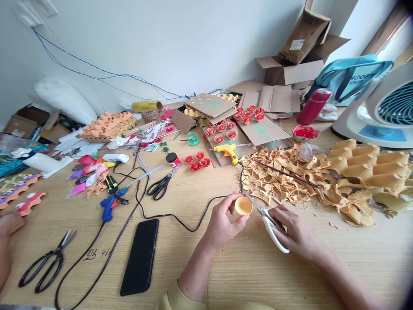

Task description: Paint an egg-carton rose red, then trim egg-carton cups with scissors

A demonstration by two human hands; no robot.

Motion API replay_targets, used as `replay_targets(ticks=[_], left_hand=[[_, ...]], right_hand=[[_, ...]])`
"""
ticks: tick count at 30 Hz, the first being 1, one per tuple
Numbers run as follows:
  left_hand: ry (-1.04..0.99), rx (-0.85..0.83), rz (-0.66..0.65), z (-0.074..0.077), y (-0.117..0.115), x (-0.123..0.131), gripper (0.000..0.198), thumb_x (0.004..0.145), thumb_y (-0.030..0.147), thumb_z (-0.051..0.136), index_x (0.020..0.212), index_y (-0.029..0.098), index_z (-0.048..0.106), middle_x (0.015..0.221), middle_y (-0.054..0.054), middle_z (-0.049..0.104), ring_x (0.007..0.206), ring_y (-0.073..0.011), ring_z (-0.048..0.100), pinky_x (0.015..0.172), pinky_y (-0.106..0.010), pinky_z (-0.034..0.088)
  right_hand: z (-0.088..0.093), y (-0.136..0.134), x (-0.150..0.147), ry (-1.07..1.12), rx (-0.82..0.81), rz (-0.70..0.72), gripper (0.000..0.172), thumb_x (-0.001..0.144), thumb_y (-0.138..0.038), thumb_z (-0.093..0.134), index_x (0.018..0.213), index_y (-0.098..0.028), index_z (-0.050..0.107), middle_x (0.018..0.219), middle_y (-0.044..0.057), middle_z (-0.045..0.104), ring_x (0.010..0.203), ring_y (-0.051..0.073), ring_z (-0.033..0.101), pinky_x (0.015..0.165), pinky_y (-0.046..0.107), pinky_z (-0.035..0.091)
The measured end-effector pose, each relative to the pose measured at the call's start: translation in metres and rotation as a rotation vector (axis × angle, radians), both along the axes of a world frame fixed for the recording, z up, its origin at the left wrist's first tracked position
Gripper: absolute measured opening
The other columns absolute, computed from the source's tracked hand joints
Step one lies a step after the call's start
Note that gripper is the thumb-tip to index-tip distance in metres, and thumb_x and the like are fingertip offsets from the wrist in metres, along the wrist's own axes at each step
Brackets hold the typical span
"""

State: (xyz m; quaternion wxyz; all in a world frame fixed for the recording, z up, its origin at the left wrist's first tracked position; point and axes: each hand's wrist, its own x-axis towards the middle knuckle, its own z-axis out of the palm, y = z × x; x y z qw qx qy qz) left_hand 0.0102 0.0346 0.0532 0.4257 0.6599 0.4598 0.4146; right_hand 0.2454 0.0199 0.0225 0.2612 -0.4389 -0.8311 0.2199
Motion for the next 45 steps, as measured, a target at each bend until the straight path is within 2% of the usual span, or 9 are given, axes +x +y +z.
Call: replay_targets(ticks=[5,11,21,25,29,33,37,40,45], left_hand=[[0.068,0.047,0.031,0.004,0.000,0.000,0.045,0.078,0.013,0.069,0.122,0.021,0.062,0.118,-0.006,0.071,0.077,-0.0126,0.056,0.074,-0.025,0.049],[0.055,0.023,0.041,0.001,0.001,0.000,0.043,0.078,0.014,0.068,0.120,0.020,0.058,0.116,-0.006,0.070,0.080,-0.0125,0.056,0.073,-0.024,0.046],[0.032,-0.006,0.022,-0.001,0.002,-0.001,0.041,0.079,0.015,0.068,0.119,0.019,0.060,0.112,-0.006,0.071,0.082,-0.0127,0.059,0.075,-0.024,0.048],[-0.119,-0.101,-0.002,-0.004,0.006,-0.003,0.041,0.079,0.019,0.070,0.119,0.018,0.061,0.119,-0.009,0.070,0.098,-0.0173,0.065,0.085,-0.027,0.052],[-0.388,-0.226,-0.045,-0.003,0.007,-0.001,0.046,0.075,0.031,0.078,0.114,0.018,0.060,0.129,-0.013,0.066,0.123,-0.0261,0.061,0.104,-0.037,0.049],[-0.593,-0.352,-0.109,-0.005,0.003,0.003,0.057,0.068,0.046,0.085,0.112,0.019,0.058,0.128,-0.013,0.066,0.117,-0.0276,0.065,0.100,-0.042,0.052],[-0.620,-0.419,-0.146,-0.011,0.004,0.005,0.056,0.071,0.043,0.084,0.113,0.019,0.055,0.116,-0.013,0.070,0.107,-0.0249,0.069,0.098,-0.041,0.053],[-0.462,-0.326,-0.028,-0.015,0.009,0.004,0.051,0.072,0.038,0.084,0.111,0.017,0.057,0.116,-0.012,0.069,0.109,-0.0223,0.067,0.099,-0.036,0.052],[-0.214,-0.161,0.082,-0.014,0.011,0.002,0.044,0.079,0.025,0.074,0.119,0.018,0.059,0.116,-0.009,0.071,0.104,-0.0183,0.067,0.088,-0.027,0.053]], right_hand=[[0.000,0.001,0.000,0.008,-0.039,-0.065,0.015,0.098,-0.032,0.051,0.089,-0.022,0.055,0.078,0.004,0.063,0.075,0.019,0.054,0.069,0.032,0.046],[0.007,0.003,-0.002,-0.034,-0.001,-0.020,0.013,0.097,-0.033,0.051,0.096,-0.021,0.056,0.083,0.005,0.065,0.077,0.020,0.057,0.073,0.035,0.046],[-0.004,0.002,0.004,0.021,-0.063,-0.093,0.024,0.097,-0.039,0.054,0.080,-0.021,0.057,0.074,0.004,0.063,0.076,0.020,0.054,0.071,0.033,0.046],[-0.002,0.001,0.003,0.252,-0.341,-0.109,0.035,0.097,-0.051,0.051,0.083,-0.020,0.060,0.069,0.001,0.058,0.065,0.015,0.051,0.061,0.029,0.042],[0.001,-0.002,-0.001,0.607,-0.752,0.066,0.052,0.090,-0.070,0.052,0.091,-0.019,0.062,0.058,-0.002,0.054,0.049,0.012,0.045,0.047,0.026,0.034],[-0.004,-0.004,-0.005,0.746,-0.923,0.169,0.055,0.089,-0.071,0.051,0.093,-0.018,0.064,0.051,-0.002,0.051,0.042,0.010,0.038,0.042,0.024,0.026],[-0.013,-0.003,-0.003,0.814,-0.822,0.064,0.049,0.092,-0.066,0.050,0.095,-0.019,0.064,0.053,-0.002,0.051,0.044,0.011,0.039,0.043,0.025,0.027],[-0.013,0.000,-0.001,0.823,-0.707,-0.043,0.046,0.094,-0.063,0.049,0.096,-0.019,0.062,0.055,-0.002,0.050,0.046,0.012,0.041,0.045,0.026,0.031],[-0.005,0.001,-0.004,0.719,-0.691,-0.071,0.049,0.089,-0.068,0.054,0.090,-0.020,0.059,0.057,-0.001,0.053,0.049,0.013,0.045,0.047,0.027,0.036]])
